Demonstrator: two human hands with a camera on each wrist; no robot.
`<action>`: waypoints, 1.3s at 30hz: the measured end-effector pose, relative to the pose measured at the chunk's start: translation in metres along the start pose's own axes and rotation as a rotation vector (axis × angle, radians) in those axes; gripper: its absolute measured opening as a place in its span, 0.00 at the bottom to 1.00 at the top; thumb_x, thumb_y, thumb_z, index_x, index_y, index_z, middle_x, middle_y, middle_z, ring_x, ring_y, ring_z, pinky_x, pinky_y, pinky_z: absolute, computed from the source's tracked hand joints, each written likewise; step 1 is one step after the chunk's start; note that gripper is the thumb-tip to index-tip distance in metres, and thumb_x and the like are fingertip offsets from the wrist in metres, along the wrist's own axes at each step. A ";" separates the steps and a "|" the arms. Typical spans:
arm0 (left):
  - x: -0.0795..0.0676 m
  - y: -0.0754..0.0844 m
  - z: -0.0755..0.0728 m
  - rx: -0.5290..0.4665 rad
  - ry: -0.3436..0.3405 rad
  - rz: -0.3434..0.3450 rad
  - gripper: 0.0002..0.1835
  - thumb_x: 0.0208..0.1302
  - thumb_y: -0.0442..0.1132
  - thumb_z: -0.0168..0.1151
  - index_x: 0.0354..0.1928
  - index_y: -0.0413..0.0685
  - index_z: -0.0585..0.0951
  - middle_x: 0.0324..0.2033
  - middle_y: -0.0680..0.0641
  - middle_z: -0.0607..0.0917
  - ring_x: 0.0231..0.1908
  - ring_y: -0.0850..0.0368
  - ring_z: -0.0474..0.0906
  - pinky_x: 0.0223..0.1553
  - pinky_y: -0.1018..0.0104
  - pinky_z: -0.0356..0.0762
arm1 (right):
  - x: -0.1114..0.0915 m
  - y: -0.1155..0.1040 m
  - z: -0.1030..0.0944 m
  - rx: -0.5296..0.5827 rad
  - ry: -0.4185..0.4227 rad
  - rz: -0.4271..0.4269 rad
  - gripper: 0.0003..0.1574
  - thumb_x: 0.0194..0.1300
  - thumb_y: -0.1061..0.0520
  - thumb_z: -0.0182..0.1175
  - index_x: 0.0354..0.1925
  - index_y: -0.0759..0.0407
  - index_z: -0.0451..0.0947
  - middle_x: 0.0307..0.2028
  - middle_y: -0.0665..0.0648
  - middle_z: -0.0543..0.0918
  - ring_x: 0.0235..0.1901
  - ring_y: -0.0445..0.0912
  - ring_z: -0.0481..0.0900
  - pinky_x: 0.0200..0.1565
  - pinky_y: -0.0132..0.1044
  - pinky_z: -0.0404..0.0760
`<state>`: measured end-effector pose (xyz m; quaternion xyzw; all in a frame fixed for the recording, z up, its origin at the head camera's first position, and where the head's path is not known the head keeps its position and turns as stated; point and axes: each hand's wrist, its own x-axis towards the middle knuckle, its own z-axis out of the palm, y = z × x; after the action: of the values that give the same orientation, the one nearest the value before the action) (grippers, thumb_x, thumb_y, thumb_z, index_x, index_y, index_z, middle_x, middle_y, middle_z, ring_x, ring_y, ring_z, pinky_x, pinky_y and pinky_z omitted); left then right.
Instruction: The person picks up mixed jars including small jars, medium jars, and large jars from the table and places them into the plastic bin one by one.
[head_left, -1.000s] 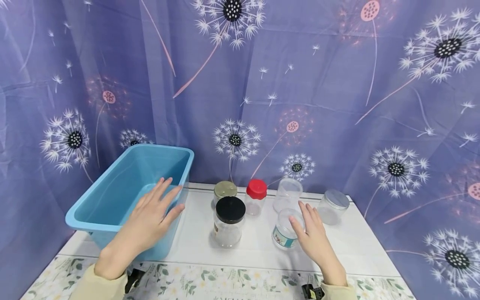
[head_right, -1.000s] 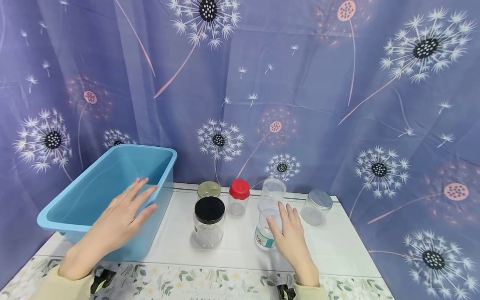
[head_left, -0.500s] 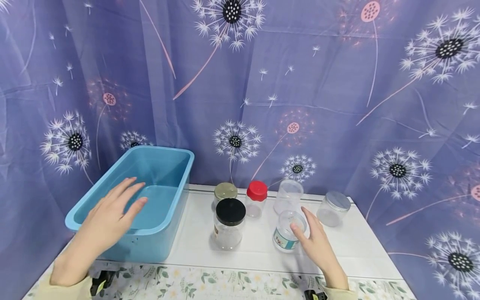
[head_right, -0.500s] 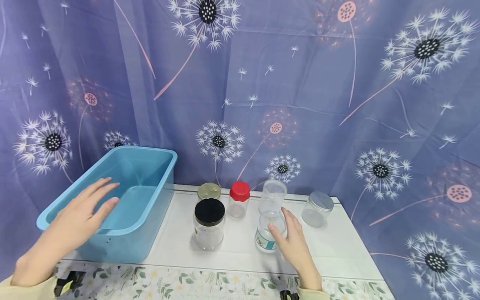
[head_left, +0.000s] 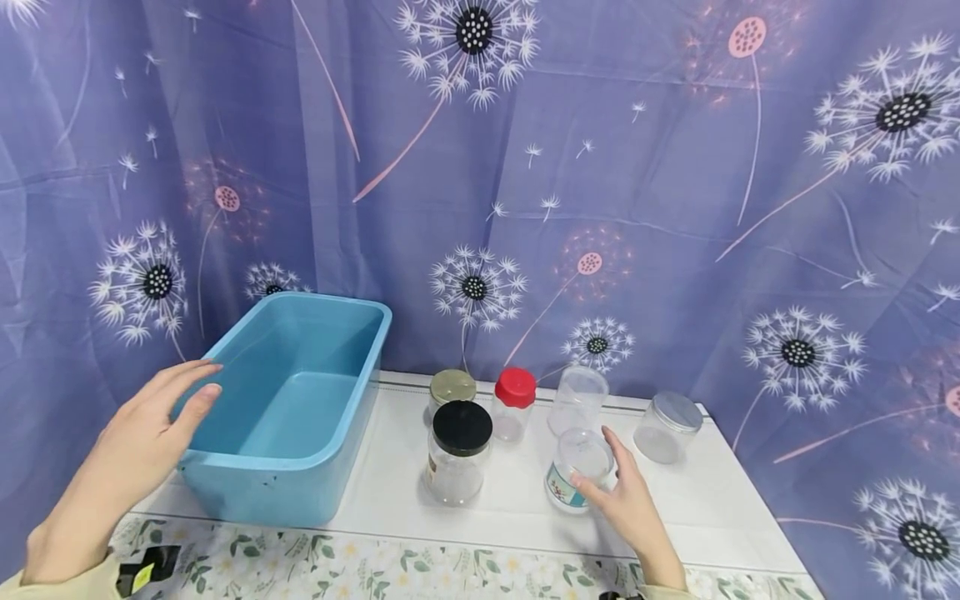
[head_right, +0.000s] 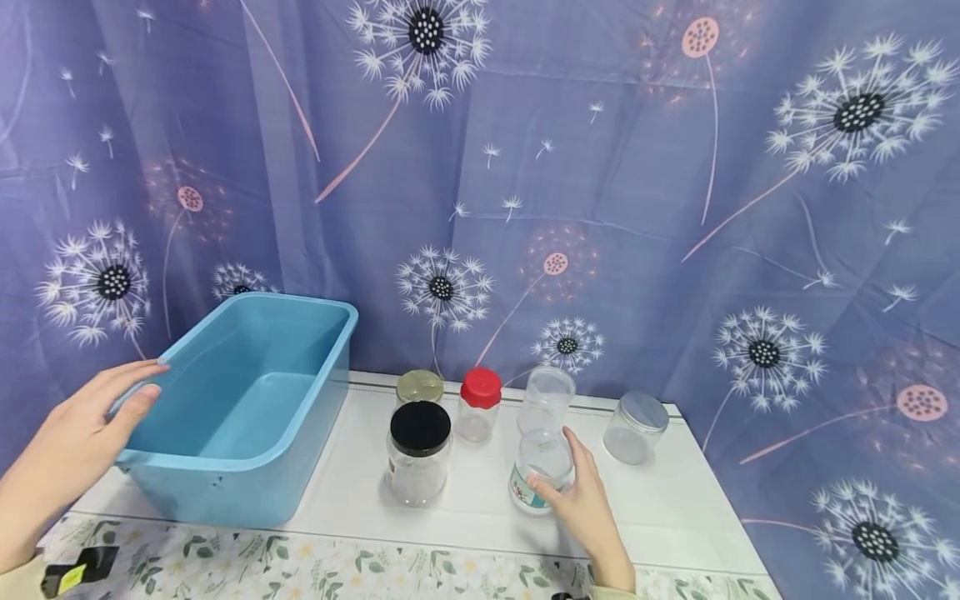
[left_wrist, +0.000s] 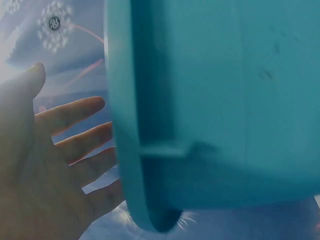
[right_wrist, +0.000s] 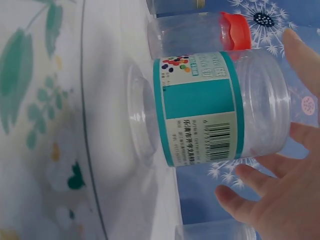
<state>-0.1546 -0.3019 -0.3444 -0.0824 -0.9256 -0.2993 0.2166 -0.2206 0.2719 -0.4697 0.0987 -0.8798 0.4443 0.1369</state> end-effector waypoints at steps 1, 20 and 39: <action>0.000 -0.003 -0.001 0.003 0.012 -0.005 0.24 0.78 0.45 0.46 0.69 0.41 0.67 0.67 0.32 0.62 0.60 0.22 0.60 0.48 0.26 0.56 | 0.000 0.000 0.000 0.004 -0.002 0.000 0.59 0.56 0.49 0.74 0.74 0.63 0.52 0.69 0.72 0.59 0.67 0.67 0.56 0.60 0.69 0.58; -0.008 -0.044 -0.005 0.045 0.119 -0.151 0.25 0.78 0.46 0.45 0.65 0.33 0.69 0.60 0.26 0.68 0.50 0.26 0.68 0.42 0.34 0.64 | 0.001 0.010 0.005 0.080 -0.011 0.066 0.63 0.53 0.53 0.76 0.75 0.62 0.48 0.70 0.72 0.57 0.67 0.67 0.57 0.60 0.69 0.58; -0.010 -0.081 -0.001 -0.131 -0.049 -0.367 0.36 0.79 0.54 0.34 0.68 0.24 0.60 0.60 0.18 0.62 0.59 0.16 0.55 0.50 0.23 0.55 | 0.001 0.018 0.011 0.112 -0.029 0.108 0.65 0.56 0.53 0.73 0.76 0.60 0.40 0.70 0.74 0.55 0.66 0.70 0.57 0.59 0.69 0.60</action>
<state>-0.1681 -0.3678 -0.3903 0.0664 -0.9085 -0.3914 0.1302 -0.2287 0.2739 -0.4889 0.0650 -0.8594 0.4983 0.0944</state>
